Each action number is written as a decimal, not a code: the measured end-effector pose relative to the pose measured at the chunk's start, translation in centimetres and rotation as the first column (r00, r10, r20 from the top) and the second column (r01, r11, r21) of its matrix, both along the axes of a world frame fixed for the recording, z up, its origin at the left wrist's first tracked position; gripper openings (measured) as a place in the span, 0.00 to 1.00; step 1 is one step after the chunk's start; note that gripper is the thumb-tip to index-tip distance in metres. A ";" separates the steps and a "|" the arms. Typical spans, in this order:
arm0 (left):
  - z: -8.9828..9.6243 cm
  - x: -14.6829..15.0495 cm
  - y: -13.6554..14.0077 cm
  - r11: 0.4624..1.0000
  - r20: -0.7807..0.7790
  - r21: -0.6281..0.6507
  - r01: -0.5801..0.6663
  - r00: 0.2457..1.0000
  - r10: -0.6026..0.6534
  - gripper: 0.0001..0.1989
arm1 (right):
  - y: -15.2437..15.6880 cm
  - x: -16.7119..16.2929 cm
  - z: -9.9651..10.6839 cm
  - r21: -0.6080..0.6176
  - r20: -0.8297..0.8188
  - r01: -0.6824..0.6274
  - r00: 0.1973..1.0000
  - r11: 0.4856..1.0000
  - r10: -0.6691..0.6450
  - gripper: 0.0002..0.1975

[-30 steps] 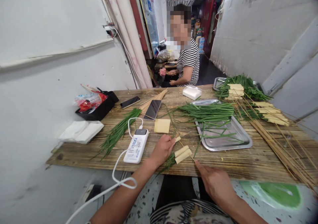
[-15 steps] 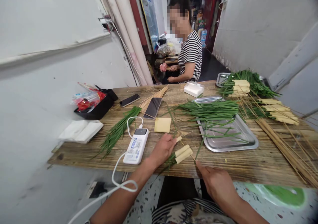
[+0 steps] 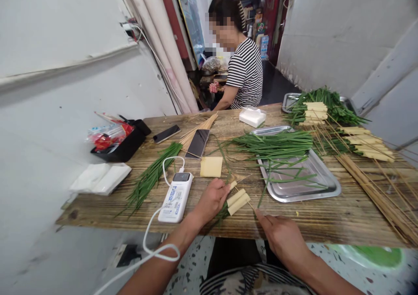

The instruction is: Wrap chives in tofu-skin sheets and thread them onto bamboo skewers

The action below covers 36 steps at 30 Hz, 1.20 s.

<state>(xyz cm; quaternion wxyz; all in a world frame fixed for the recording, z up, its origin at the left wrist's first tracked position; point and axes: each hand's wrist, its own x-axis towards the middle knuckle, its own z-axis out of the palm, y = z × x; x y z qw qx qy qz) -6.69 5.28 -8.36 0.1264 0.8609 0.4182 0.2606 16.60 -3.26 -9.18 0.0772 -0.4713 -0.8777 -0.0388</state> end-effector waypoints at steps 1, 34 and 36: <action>0.0 0.0 0.0 1.000 0.009 -0.005 0.004 1.000 -0.004 0.19 | 0.2 -0.1 0.0 -0.006 -0.003 0.003 1.000 1.000 -0.003 0.25; 0.8 0.5 -1.1 0.982 0.069 -0.162 -0.098 0.991 0.111 0.16 | 0.5 -1.0 1.9 -0.219 -0.012 0.107 0.994 0.970 -0.112 0.22; 0.8 0.5 -1.0 0.984 0.052 -0.156 -0.090 0.994 0.100 0.17 | 0.7 -1.2 1.6 -0.226 -0.023 0.099 0.994 0.969 -0.106 0.22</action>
